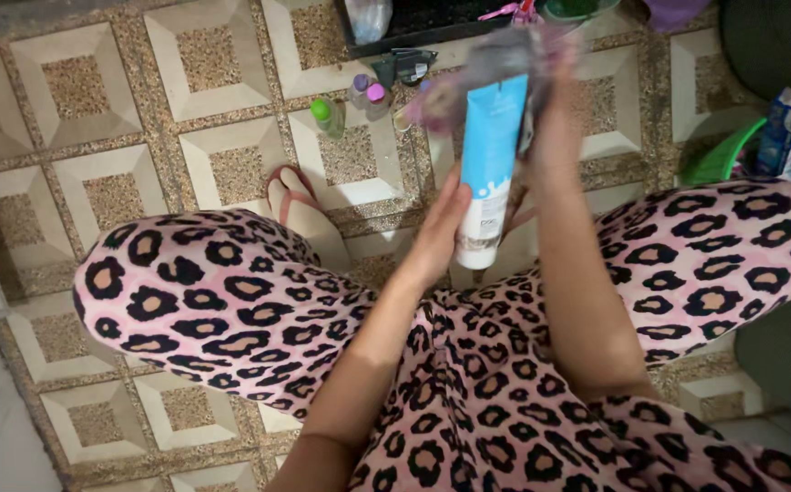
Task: The person wipes several bottles and packets using a cloth after removing them from a shelf, then returns the items to the shelf.
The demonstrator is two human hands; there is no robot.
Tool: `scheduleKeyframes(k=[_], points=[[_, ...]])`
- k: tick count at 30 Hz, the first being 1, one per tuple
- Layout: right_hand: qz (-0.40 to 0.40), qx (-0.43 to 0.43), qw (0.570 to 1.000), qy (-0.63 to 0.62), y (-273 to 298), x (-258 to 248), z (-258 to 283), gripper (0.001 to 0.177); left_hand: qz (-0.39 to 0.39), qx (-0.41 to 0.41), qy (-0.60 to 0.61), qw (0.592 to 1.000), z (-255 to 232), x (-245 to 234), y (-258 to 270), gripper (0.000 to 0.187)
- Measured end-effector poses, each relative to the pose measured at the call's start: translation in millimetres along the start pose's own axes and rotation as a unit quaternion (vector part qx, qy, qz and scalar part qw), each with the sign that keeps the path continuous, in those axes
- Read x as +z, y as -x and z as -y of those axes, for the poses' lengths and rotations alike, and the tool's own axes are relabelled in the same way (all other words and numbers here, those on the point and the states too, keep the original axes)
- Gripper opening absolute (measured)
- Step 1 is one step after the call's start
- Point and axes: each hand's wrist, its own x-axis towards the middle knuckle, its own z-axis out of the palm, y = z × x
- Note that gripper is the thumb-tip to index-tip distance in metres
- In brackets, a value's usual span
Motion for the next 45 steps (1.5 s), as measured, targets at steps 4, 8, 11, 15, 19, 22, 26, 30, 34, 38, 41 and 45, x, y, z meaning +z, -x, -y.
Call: scheduleKeyframes(k=[4, 8, 11, 15, 19, 22, 26, 30, 34, 38, 41, 45], points=[[-0.072, -0.24, 0.961, 0.117, 34, -22, 37, 0.066, -0.02, 0.009, 0.126, 0.992, -23, -7, -4, 0.071], [0.026, -0.278, 0.95, 0.143, 135, -10, 23, 0.058, -0.059, 0.024, 0.183, 0.981, -25, -14, -7, 0.071], [0.189, -0.313, 0.785, 0.5, 171, 12, 16, 0.067, -0.029, 0.081, 0.091, 0.992, -11, -17, -16, 0.068], [0.178, -0.305, 0.849, 0.393, 144, 34, 14, 0.067, -0.023, 0.028, 0.114, 0.993, -2, -14, -15, 0.069], [0.145, -0.227, 0.943, 0.196, 98, 45, 26, 0.074, -0.065, -0.068, 0.1, 0.99, -6, -7, -5, 0.071], [0.123, -0.19, 0.962, 0.152, 77, 42, 28, 0.078, -0.045, 0.081, -0.029, 0.995, -17, -2, -2, 0.069], [0.209, -0.156, 0.947, 0.19, 113, 37, 6, 0.088, -0.108, 0.252, -0.072, 0.959, -24, 4, -8, 0.068], [0.118, -0.06, 0.982, 0.137, 118, 23, -6, 0.062, -0.178, 0.16, -0.307, 0.921, -20, 6, -27, 0.063], [0.028, -0.016, 0.983, 0.179, 94, 9, -6, 0.057, -0.064, 0.159, -0.298, 0.939, -58, -6, -1, 0.054], [0.075, 0.13, 0.988, 0.025, 81, -1, -18, 0.065, -0.112, 0.157, -0.047, 0.98, -56, -21, -15, 0.082], [0.032, 0.066, 0.93, 0.36, 87, 7, -33, 0.068, -0.09, -0.09, 0.095, 0.987, -23, -29, -18, 0.076], [0.036, -0.147, 0.945, 0.29, 101, 13, -15, 0.042, -0.082, 0.017, 0.257, 0.963, -9, -28, -16, 0.071]])
